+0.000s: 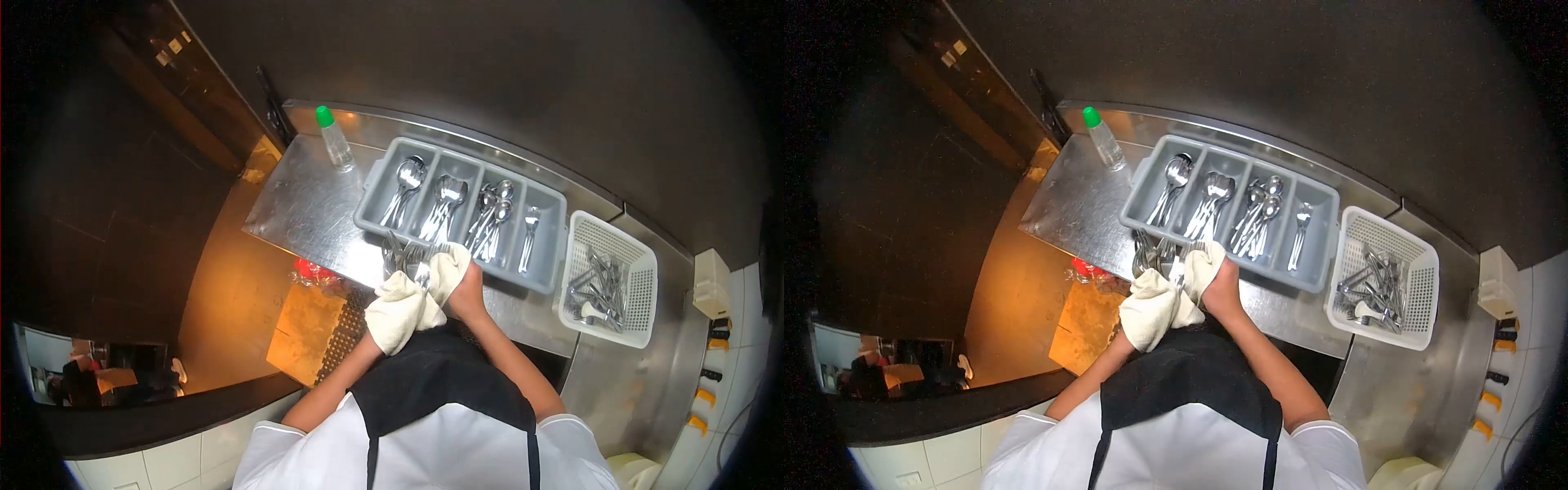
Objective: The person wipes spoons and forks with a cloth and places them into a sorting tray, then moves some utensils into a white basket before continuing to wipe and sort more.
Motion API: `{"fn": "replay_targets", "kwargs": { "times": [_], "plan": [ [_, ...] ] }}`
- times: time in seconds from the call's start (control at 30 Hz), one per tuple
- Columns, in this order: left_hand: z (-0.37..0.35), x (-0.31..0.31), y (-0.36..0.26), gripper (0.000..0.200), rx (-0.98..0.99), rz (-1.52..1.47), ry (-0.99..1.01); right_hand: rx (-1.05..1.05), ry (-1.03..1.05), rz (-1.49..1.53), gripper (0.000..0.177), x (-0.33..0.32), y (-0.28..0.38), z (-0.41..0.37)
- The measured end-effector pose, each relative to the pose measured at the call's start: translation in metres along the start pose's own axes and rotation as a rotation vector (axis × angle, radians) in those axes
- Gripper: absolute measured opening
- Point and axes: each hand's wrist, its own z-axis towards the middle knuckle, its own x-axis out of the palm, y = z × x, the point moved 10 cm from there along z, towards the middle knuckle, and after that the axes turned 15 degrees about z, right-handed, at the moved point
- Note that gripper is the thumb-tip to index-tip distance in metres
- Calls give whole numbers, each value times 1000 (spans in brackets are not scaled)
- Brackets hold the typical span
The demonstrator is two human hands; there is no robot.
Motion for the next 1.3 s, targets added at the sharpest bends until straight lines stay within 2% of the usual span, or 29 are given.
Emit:
{"fn": "replay_targets", "kwargs": {
  "times": [0.07,0.17,0.27,0.33,0.37,0.4,0.43,0.5,0.53,0.57,0.6,0.63,0.67,0.73,0.8,0.83,0.87,0.93,0.97,1.0,1.07,1.1,1.17,1.2,1.23,1.27,1.3],
  "plan": [
    [1,17,-20,12,174,332,68,-93,12,-27,15,-12,7,-9],
    [-7,36,-36,13,303,283,56,-165,-17,-35,17,-33,8,-24],
    [-18,53,-61,11,456,384,84,37,-122,79,17,-69,-2,-23],
    [-22,62,-51,9,368,89,36,-146,-195,-110,17,-95,0,-14],
    [-18,63,-63,9,370,200,87,-48,-232,17,20,-103,-10,-17],
    [-16,64,-74,10,454,393,56,41,-263,145,23,-107,-18,-16],
    [-14,66,-85,11,537,582,9,243,-378,608,22,-114,-69,-18],
    [2,80,-84,11,484,813,78,269,-323,784,18,-106,-130,-26],
    [8,88,-82,11,454,922,111,213,-221,602,16,-99,-107,-31],
    [8,73,-85,11,525,458,-140,144,-134,422,15,-90,-81,-38],
    [14,82,-84,11,503,473,-76,186,-91,357,14,-80,-33,-47],
    [16,90,-82,11,476,489,-8,179,-159,307,13,-96,-26,-40],
    [16,99,-79,11,444,506,63,299,-300,530,15,-114,-37,-38],
    [13,101,-97,10,503,564,-15,282,-254,513,17,-125,-27,-34],
    [12,100,-112,10,621,507,-116,150,-288,275,14,-121,-25,-48],
    [23,109,-104,9,492,512,-32,204,-253,285,16,-122,-32,-51],
    [32,109,-89,12,278,209,46,262,-217,295,18,-124,-37,-54],
    [29,125,-54,20,-165,-388,194,420,-373,317,21,-156,-46,-46],
    [31,136,-41,25,-169,-410,192,379,-299,314,23,-162,-31,-35],
    [30,132,-43,24,-176,-373,181,433,-260,397,24,-165,-29,-26],
    [31,121,-55,22,-185,-297,163,386,-240,532,21,-165,-13,-25],
    [22,122,-67,22,-346,-561,264,339,-192,426,21,-161,-8,-24],
    [20,115,-79,18,-293,-632,245,246,-103,211,20,-145,-4,-34],
    [22,114,-81,16,-205,-514,256,196,-66,146,22,-132,-6,-38],
    [23,114,-83,15,-119,-396,257,286,-114,210,21,-134,-15,-39],
    [26,116,-85,15,26,-122,274,376,-161,278,21,-136,-23,-39],
    [23,119,-85,15,116,41,268,301,-179,154,21,-145,-20,-31]
  ]
}}
